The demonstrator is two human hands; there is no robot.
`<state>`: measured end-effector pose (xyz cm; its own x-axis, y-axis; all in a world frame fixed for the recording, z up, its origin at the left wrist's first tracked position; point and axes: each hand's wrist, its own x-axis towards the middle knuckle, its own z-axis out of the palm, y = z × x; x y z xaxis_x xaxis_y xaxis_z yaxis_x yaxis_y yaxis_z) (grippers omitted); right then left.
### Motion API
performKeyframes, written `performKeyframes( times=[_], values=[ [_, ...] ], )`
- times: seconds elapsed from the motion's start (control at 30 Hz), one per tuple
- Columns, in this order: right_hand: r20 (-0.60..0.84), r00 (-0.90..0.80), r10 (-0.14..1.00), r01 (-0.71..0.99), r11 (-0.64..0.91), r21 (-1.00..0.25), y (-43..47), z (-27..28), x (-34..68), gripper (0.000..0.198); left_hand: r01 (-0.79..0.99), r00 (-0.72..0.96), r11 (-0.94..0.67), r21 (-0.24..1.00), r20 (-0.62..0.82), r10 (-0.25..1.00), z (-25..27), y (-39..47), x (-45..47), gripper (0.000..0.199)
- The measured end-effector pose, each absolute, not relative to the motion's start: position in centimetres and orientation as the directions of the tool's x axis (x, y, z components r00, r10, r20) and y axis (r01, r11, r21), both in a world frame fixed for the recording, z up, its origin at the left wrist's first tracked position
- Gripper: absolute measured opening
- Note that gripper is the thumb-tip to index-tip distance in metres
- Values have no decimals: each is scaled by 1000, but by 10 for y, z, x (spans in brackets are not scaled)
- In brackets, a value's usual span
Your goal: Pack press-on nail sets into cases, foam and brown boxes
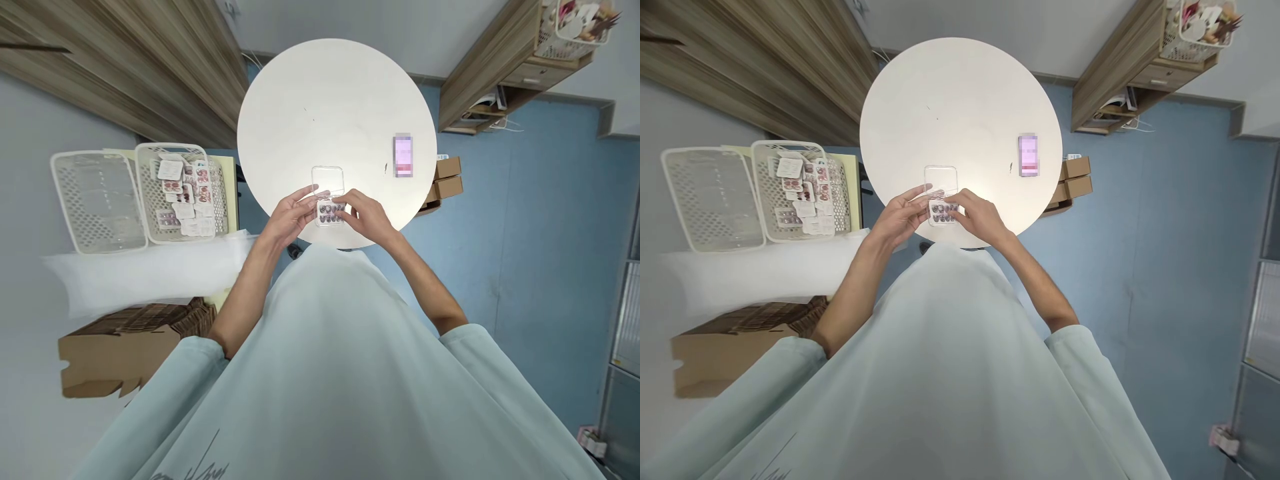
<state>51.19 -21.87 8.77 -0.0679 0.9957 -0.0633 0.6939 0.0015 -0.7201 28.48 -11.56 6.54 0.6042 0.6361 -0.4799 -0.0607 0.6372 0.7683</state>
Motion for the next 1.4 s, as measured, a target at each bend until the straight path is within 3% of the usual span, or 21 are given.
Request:
performKeyframes(
  times=[0.33,0.53,0.63,0.77,0.9,1.1,1.4],
  values=[
    [-82,-103,991,856,46,-516,-217,91,492,37,-49,594,636,770,-489,639,69,-117,272,72],
    [-71,-113,991,878,66,-473,-212,89,479,37,-70,587,636,769,-483,650,68,-115,261,72],
    [-34,-66,997,846,38,-532,-206,88,476,37,-86,588,634,768,-475,655,68,-114,255,71],
    [36,176,984,711,-102,-696,-189,85,481,53,-97,594,635,766,-467,655,70,-113,246,69],
    [-56,335,941,494,-226,-840,-166,76,484,70,-100,609,652,752,-472,638,73,-114,238,69],
    [-171,349,921,328,-291,-899,-149,63,473,78,-101,608,670,735,-488,626,73,-117,231,67],
    [-67,245,967,407,-166,-898,-170,110,471,62,-139,567,679,721,-504,651,72,-116,231,61]
  ],
)
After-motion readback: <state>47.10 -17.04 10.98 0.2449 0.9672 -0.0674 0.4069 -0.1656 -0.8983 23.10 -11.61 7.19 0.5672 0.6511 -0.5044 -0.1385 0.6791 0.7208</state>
